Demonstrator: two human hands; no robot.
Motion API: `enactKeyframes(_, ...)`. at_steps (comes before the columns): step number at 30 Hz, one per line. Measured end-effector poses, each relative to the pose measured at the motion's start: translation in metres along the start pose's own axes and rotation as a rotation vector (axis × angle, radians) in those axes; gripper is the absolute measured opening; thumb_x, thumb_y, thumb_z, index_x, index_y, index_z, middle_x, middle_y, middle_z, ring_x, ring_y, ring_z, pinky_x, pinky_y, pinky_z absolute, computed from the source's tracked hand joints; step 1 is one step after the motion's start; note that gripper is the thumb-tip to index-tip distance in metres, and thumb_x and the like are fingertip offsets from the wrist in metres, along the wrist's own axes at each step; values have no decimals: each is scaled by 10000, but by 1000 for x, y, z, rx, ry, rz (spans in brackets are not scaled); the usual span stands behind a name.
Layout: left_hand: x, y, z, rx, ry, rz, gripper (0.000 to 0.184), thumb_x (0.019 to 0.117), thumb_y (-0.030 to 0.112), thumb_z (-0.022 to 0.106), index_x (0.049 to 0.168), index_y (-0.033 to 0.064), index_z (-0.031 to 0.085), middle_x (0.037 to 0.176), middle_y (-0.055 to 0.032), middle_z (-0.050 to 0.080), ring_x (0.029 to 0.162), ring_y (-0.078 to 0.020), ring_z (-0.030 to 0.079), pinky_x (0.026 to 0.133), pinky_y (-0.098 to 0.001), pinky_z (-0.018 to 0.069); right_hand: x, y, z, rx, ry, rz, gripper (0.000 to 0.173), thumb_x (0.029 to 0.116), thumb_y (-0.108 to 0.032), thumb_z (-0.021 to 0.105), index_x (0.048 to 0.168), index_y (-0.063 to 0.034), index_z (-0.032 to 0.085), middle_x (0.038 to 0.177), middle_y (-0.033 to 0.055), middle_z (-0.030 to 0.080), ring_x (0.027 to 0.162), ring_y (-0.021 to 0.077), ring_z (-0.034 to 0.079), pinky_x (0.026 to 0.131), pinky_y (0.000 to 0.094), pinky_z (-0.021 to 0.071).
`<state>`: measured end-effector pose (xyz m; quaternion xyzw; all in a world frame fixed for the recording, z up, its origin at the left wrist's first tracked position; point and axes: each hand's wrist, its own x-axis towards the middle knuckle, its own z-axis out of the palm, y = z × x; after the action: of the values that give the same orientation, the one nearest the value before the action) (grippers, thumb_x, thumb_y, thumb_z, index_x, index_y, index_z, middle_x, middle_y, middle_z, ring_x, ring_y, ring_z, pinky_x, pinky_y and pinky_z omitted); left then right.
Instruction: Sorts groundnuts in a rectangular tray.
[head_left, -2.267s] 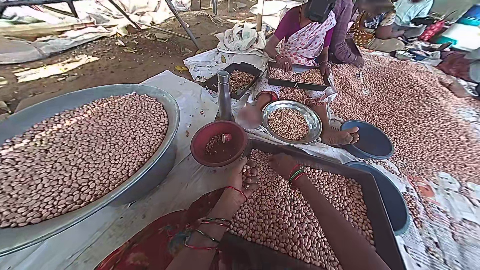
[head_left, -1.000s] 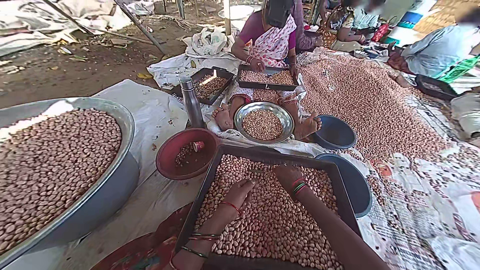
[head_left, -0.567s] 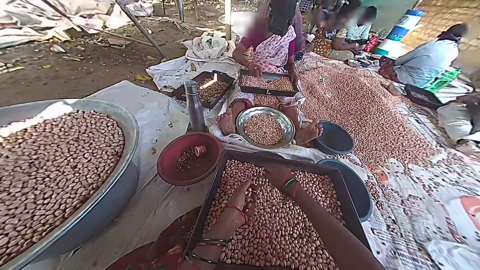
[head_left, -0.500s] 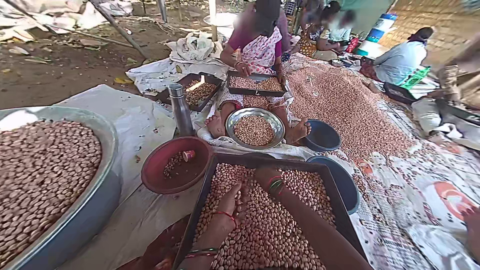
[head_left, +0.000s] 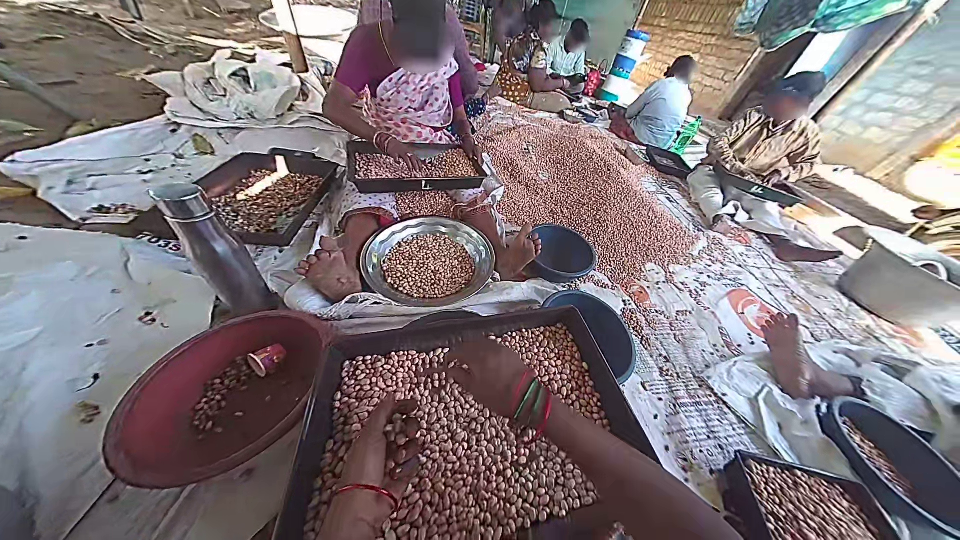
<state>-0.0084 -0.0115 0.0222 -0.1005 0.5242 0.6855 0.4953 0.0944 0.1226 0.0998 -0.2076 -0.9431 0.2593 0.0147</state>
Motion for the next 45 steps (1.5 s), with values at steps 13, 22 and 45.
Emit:
enactKeyframes(13, 0, -3, 4, 44, -13, 16, 366, 1127, 296, 314, 893, 133, 542, 515, 76, 437, 335, 8, 321, 319, -134, 266, -43, 112, -13, -351, -354, 721, 361, 1081, -130, 434, 1390, -30, 591, 1425, 234, 580, 1293, 423, 581, 1011, 616, 466)
enactKeyframes(22, -1, -3, 4, 63, -21, 14, 351, 1125, 285, 326, 914, 121, 554, 538, 63, 473, 341, 5, 329, 322, -131, 265, -60, 83, -6, -330, -449, 560, 392, 1097, -144, 424, 1455, -37, 541, 1422, 259, 564, 1289, 448, 570, 1031, 615, 456)
enactKeyframes(45, -1, -17, 2, 355, -234, -204, 528, 1128, 433, 189, 867, 146, 549, 519, 69, 462, 366, -3, 352, 358, -145, 293, -37, -1, 1, -60, -138, 113, 395, 1082, -149, 490, 1435, 10, 567, 1355, 256, 630, 1259, 402, 620, 1045, 542, 488)
